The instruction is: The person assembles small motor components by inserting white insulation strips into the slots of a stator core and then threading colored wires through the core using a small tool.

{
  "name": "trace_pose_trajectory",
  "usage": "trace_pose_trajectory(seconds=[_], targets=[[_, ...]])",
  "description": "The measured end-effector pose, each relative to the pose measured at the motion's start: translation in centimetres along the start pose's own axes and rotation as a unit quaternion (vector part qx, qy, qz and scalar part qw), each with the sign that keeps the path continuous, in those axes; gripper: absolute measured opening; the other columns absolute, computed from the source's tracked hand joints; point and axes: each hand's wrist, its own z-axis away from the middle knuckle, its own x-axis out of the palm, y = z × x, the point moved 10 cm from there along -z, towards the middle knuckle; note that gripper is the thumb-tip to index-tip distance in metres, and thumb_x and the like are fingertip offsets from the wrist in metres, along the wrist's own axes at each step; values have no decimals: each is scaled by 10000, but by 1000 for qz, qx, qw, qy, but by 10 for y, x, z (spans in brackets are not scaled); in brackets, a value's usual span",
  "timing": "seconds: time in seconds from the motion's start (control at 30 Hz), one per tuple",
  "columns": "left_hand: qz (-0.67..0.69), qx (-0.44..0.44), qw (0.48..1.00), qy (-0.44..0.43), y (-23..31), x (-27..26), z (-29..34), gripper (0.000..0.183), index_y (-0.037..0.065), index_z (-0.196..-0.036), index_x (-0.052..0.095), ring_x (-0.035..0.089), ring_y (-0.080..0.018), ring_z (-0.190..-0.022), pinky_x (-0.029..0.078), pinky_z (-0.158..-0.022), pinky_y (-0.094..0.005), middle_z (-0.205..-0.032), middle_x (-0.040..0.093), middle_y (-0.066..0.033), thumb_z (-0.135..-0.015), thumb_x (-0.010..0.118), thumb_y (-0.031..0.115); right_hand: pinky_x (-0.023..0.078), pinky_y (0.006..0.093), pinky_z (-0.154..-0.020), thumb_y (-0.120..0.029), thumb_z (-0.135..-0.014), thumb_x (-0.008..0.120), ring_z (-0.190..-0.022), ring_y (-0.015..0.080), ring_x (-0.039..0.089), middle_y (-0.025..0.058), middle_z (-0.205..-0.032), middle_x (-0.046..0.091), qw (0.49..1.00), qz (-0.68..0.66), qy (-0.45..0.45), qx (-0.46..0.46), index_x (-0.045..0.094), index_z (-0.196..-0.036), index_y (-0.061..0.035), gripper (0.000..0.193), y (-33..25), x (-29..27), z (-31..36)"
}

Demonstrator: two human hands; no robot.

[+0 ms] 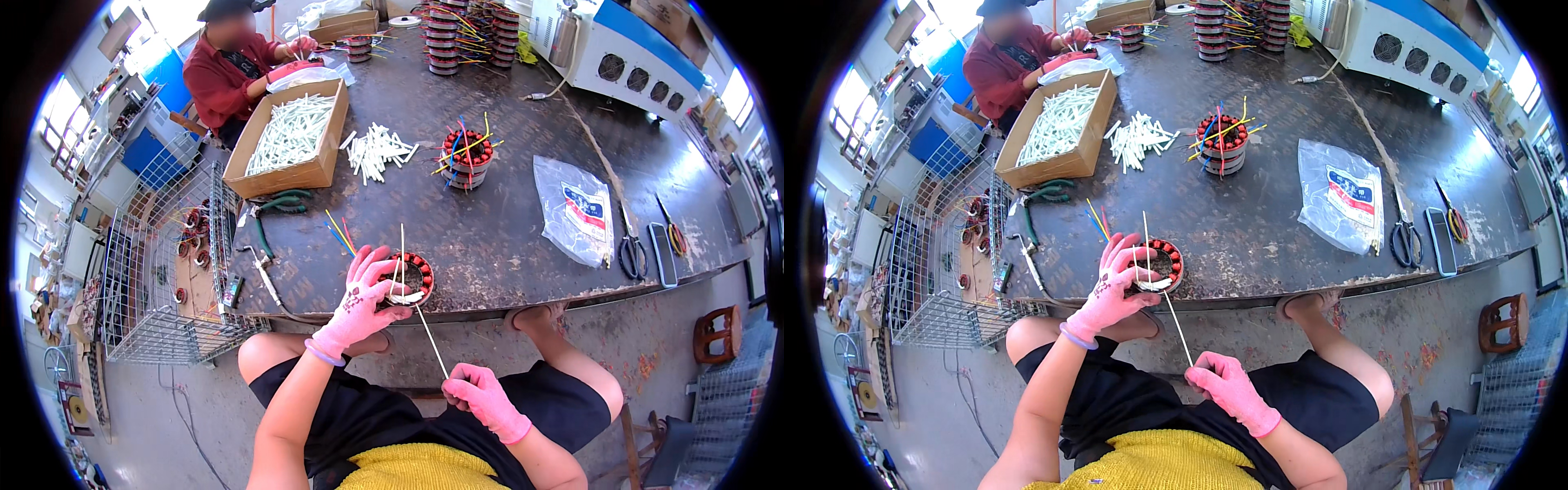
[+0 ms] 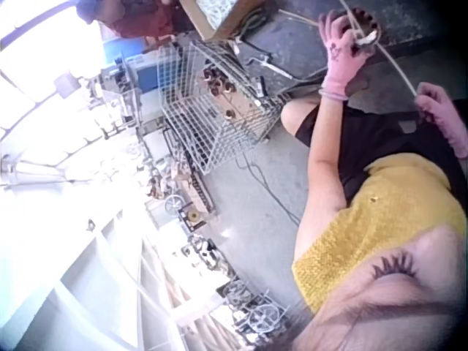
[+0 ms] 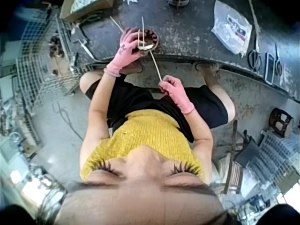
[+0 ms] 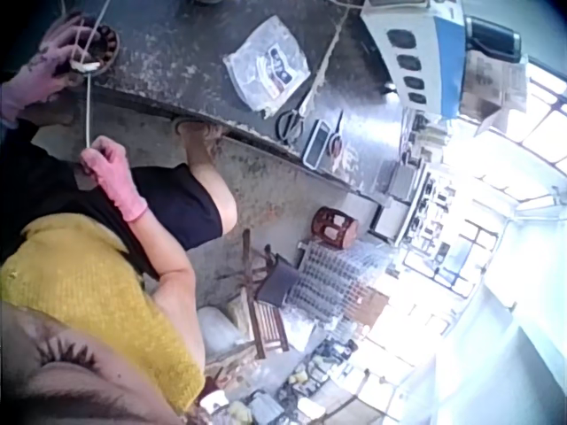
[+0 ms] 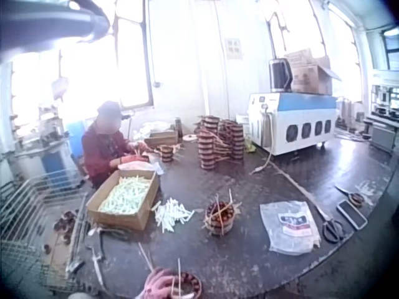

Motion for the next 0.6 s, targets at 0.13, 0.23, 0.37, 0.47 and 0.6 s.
trace_pose_trajectory(seconds=[0.13,0.23,0.37,0.47,0.6], targets=[[5,-4,1000,-2,0,0,-1,365,150,-981,719,413,-352,-1375,207,-1199,-552,-1296,580,-62,-671,851,289,385,213,-612,-230,-960,655,-680,42,460,-33,-757,559,1000,11,5,4,584,-828,-61,226,-5,2,3],[2,3,1000,-5,1,1,-1,369,150,-984,720,413,-352,-1375,205,-1199,-553,-1297,580,-62,-669,852,291,383,213,-611,-227,-959,656,-679,42,458,-31,-753,556,1000,9,4,0,578,-822,-60,230,-5,3,4],[6,-1,1000,-2,0,1,-1,360,152,-982,719,413,-352,-1374,203,-1199,-555,-1297,579,-60,-674,851,283,383,213,-610,-216,-957,653,-679,42,461,-29,-751,560,1000,0,0,-5,578,-820,-58,222,-5,3,3],[11,-3,1000,-4,-1,0,0,351,153,-982,717,411,-351,-1376,202,-1199,-555,-1302,575,-59,-680,849,275,386,216,-611,-212,-955,650,-681,43,466,-26,-754,566,1000,-2,2,-1,587,-831,-55,210,-5,3,3],[16,-4,1000,-6,0,0,-1,350,150,-974,719,401,-342,-1386,190,-1203,-552,-1302,581,-37,-674,854,271,389,213,-613,-223,-954,649,-680,44,472,-23,-766,575,1000,5,5,4,597,-843,-52,211,-4,3,3]])
